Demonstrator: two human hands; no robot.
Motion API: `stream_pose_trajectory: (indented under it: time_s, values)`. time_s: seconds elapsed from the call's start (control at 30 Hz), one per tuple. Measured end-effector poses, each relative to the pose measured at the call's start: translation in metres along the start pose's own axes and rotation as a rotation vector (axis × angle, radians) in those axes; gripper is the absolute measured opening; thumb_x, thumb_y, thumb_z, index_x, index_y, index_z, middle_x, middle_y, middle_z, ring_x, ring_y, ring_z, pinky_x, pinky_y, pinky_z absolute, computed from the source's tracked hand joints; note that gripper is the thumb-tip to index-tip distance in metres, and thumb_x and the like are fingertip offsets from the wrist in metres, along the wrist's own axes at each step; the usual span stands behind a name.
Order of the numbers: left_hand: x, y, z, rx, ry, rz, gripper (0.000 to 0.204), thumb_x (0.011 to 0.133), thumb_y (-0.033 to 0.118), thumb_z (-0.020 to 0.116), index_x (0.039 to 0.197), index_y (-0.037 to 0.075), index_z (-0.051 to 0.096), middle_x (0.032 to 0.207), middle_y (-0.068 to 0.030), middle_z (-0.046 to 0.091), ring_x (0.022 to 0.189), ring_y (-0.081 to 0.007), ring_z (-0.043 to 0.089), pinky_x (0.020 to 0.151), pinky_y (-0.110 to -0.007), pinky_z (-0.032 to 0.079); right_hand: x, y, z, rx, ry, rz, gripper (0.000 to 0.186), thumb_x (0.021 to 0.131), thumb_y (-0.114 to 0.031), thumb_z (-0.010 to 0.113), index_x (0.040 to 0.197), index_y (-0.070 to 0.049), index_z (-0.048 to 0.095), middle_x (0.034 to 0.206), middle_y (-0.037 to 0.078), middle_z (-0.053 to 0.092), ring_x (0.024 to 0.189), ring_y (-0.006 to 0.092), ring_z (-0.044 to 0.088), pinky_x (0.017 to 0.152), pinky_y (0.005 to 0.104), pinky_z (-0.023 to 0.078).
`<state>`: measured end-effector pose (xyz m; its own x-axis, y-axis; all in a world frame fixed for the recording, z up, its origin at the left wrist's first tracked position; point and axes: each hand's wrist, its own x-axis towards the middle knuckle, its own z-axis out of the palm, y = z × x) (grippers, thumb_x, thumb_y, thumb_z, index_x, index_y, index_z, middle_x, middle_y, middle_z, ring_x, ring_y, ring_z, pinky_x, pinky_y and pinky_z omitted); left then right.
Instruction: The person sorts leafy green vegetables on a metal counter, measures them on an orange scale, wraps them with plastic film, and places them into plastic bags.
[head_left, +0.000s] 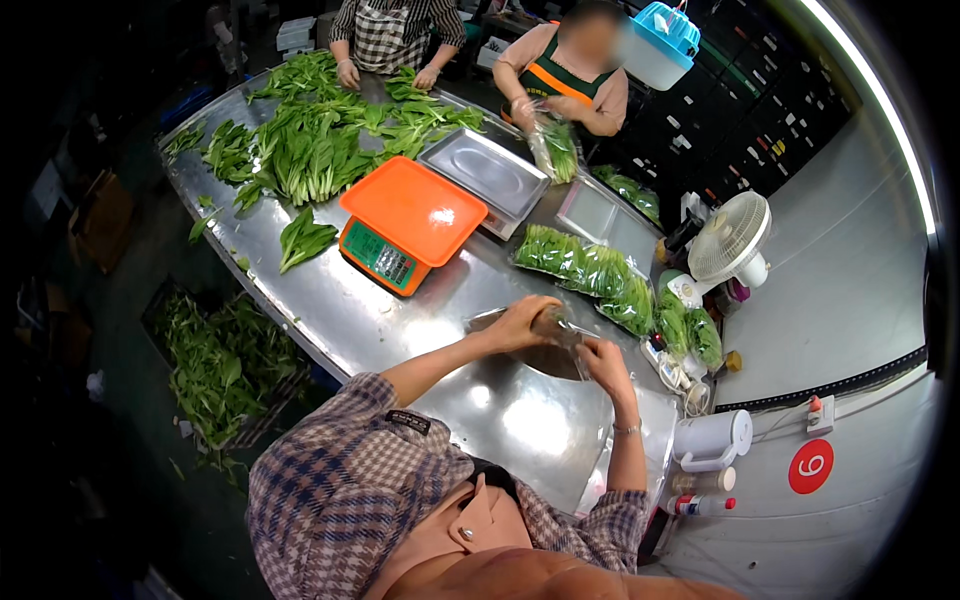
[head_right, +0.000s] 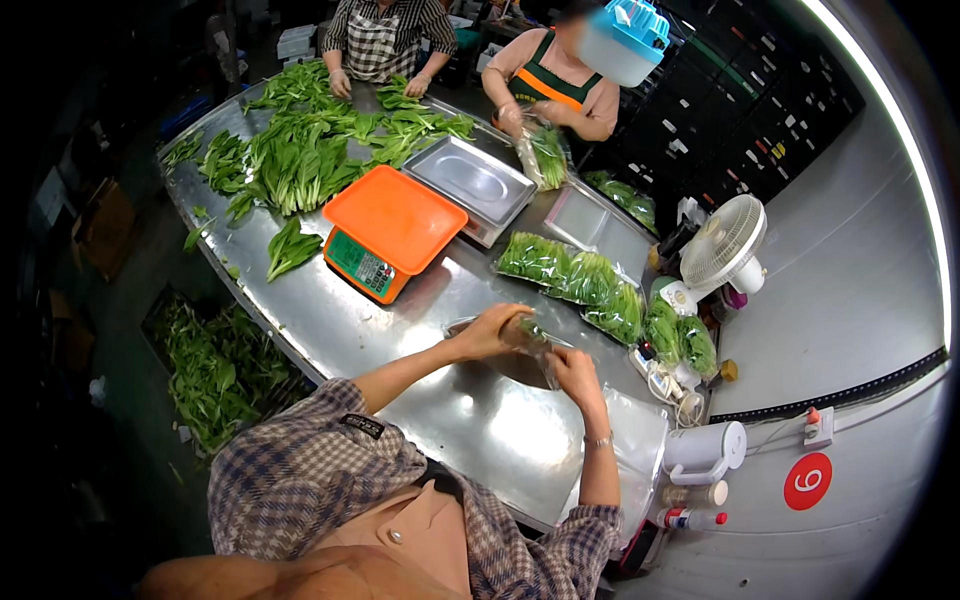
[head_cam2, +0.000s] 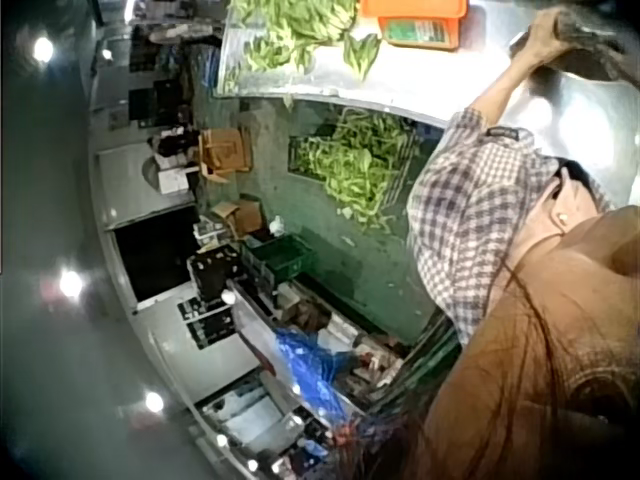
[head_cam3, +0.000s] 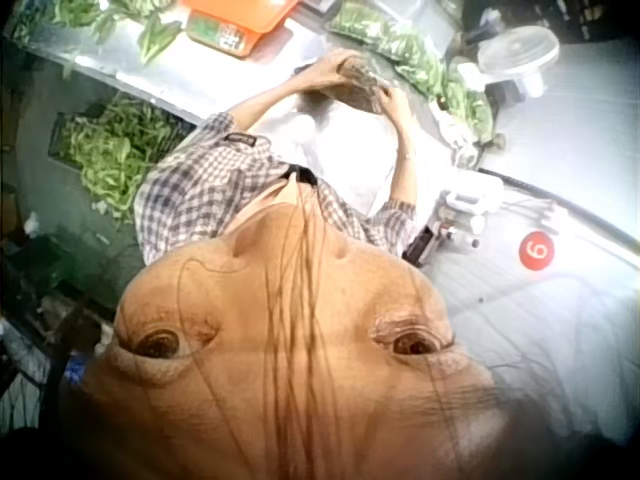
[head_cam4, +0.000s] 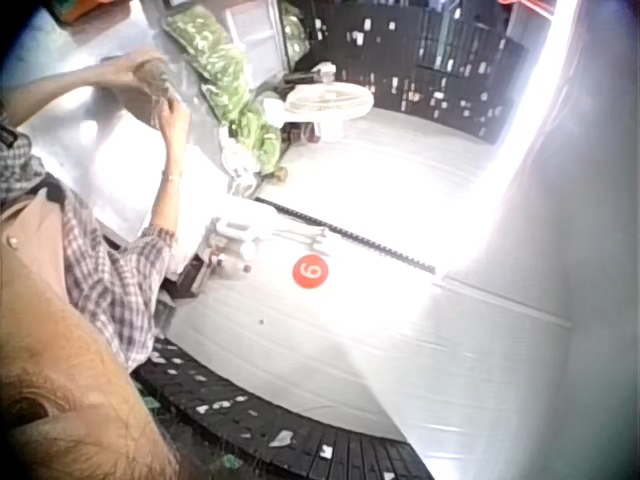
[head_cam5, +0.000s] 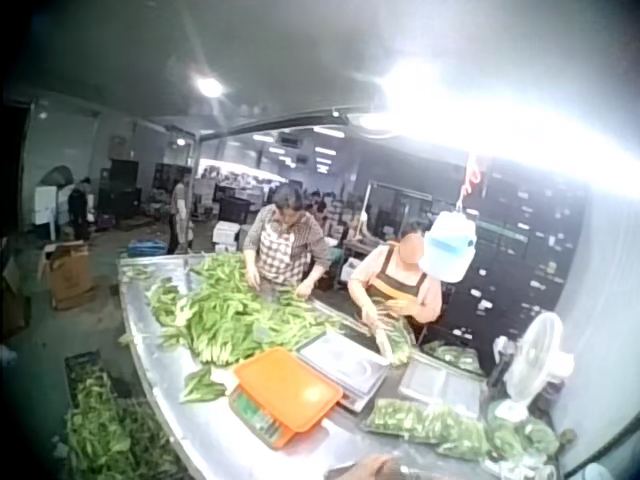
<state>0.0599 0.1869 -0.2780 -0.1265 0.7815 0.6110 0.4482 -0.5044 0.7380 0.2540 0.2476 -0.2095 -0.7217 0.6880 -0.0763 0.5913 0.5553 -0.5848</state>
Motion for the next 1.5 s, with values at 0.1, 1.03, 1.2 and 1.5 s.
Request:
stream_pose_trajectory:
  time_s: [0.1, 1.03, 1.2, 1.5]
  values:
    - [0.012, 0.009, 0.003, -0.451, -0.085, -0.286, 0.021, 0.07, 0.016, 0.067, 0.085, 0.005, 0.057, 0.074, -0.0049, 0.053, 0.071, -0.0127, 0.05, 0.069, -0.026, 0.041, 0.015, -0.016, -0.009, 0.042, 0.116, -0.052, 0.022, 0.079, -0.019, 0.051, 0.08, 0.002, 0.058, 0.066, 0.02, 0.054, 0.056, 0.0291, 0.054, 0.053, 0.0347, 0.04]
    - [-0.012, 0.048, -0.023, -0.312, -0.233, -0.042, 0.022, 0.072, 0.006, 0.059, 0.093, 0.004, 0.055, 0.084, -0.0013, 0.058, 0.079, -0.0086, 0.051, 0.069, -0.025, 0.043, -0.06, -0.09, -0.009, 0.049, 0.483, -0.232, 0.015, 0.074, -0.016, 0.053, 0.072, -0.002, 0.059, 0.064, 0.015, 0.056, 0.059, 0.0299, 0.054, 0.057, 0.0305, 0.042]
    - [-0.019, 0.038, -0.019, -0.506, -0.311, -0.436, 0.036, 0.069, 0.007, 0.062, 0.103, 0.004, 0.052, 0.09, -0.0032, 0.057, 0.083, -0.0105, 0.05, 0.074, -0.026, 0.041, -0.027, -0.073, 0.002, -0.111, 0.268, 0.008, 0.02, 0.077, -0.019, 0.05, 0.076, -0.003, 0.061, 0.064, 0.017, 0.055, 0.061, 0.0309, 0.055, 0.057, 0.0349, 0.041]
    - [-0.025, 0.038, -0.015, -0.439, -0.276, -0.212, 0.046, 0.068, 0.009, 0.065, 0.11, 0.006, 0.046, 0.1, -0.0064, 0.052, 0.096, -0.0152, 0.047, 0.085, -0.028, 0.037, -0.047, -0.049, -0.027, -0.089, 0.679, -0.283, 0.011, 0.073, -0.005, 0.055, 0.08, -0.001, 0.061, 0.073, 0.014, 0.059, 0.064, 0.0285, 0.055, 0.059, 0.0339, 0.042]
